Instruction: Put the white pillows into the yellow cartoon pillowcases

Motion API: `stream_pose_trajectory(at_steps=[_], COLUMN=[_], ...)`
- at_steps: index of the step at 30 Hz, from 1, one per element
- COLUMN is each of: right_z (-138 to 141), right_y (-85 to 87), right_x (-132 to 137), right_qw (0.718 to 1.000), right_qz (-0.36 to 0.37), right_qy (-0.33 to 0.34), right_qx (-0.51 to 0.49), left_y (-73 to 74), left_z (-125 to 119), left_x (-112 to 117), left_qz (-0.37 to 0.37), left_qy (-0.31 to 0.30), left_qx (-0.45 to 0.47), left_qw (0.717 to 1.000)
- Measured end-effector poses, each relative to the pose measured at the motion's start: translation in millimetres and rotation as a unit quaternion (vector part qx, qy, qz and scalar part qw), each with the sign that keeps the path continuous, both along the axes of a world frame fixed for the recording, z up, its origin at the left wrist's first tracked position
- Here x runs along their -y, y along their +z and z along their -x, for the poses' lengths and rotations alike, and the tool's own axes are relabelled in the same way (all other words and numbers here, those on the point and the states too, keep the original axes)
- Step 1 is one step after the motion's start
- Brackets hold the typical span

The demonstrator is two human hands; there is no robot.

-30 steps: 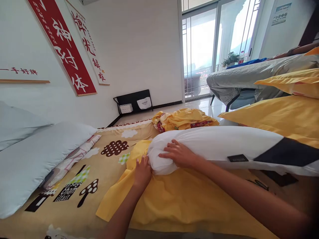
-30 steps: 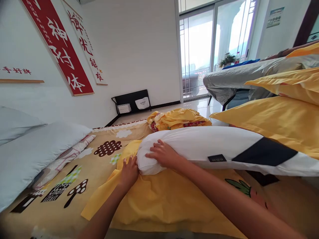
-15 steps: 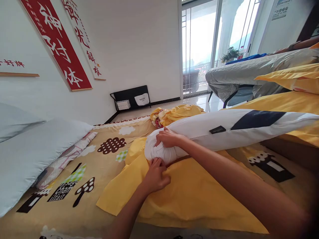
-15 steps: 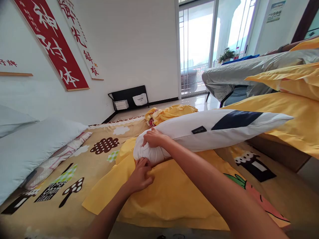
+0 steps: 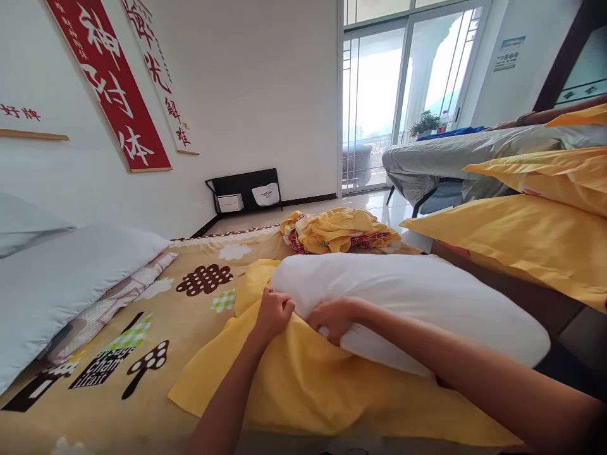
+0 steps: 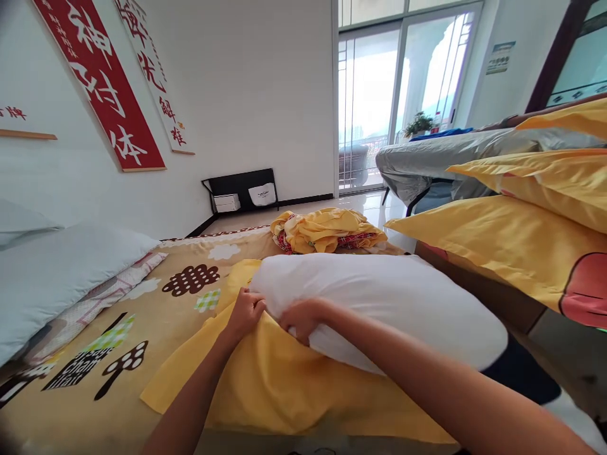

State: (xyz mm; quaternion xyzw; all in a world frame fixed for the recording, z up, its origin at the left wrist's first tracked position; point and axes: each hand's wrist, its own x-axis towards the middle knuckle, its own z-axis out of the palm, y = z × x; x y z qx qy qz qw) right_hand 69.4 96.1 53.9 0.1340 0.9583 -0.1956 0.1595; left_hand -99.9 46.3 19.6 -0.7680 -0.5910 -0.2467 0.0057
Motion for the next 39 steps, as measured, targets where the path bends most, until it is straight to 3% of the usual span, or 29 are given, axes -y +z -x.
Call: stream_pose_trajectory(at_steps=[3, 5, 6, 8, 10, 12, 17, 22, 26, 29, 33, 39], right_z=[-26, -33, -32, -25, -14, -3, 6, -7, -13, -13, -11, -7], right_y=[22.7, 44.9, 54.9, 66.8, 64.9, 51.9, 18.4, 18.8, 25.6, 29.4, 30.7, 26.5], right_x=[-3, -19, -30, -54, -76, -90, -100, -82, -52, -28, -5, 14], right_qw=[0.982, 0.970, 0.966, 0.939, 0.906, 0.905, 0.932, 0.937, 0.925, 0.914, 0.896, 0.887], right_qz=[0.185, 0.206, 0.152, -0.024, -0.154, -0.180, -0.153, -0.180, -0.235, -0.289, -0.358, -0.382], right_qy=[0.014, -0.065, -0.127, -0.245, -0.310, -0.326, -0.312, -0.284, -0.274, -0.256, -0.228, -0.232], right_qx=[-0.032, -0.112, -0.164, -0.241, -0.243, -0.203, -0.098, -0.093, -0.117, -0.125, -0.126, -0.112], left_y=[-20.4, -30.0, -33.0, -36.0, -36.4, -35.9, -26.2, 3.4, 32.9, 49.2, 53.4, 50.9], left_z=[-5, -15, -19, -25, -27, -25, -6, 20, 35, 41, 35, 11], left_x=[3, 9, 13, 22, 30, 38, 42, 18, 3, -3, -9, -11], left_qz=[-0.009, -0.012, -0.010, -0.001, 0.015, 0.029, 0.043, -0.010, -0.029, -0.055, -0.097, -0.094], left_qy=[-0.009, -0.031, -0.039, -0.051, -0.063, -0.073, -0.097, -0.029, -0.074, -0.062, 0.031, 0.232], left_qx=[0.001, -0.022, -0.039, -0.077, -0.111, -0.132, -0.124, -0.160, -0.265, -0.321, -0.327, -0.257], left_qw=[1.000, 0.999, 0.998, 0.996, 0.992, 0.988, 0.987, 0.987, 0.961, 0.943, 0.939, 0.933])
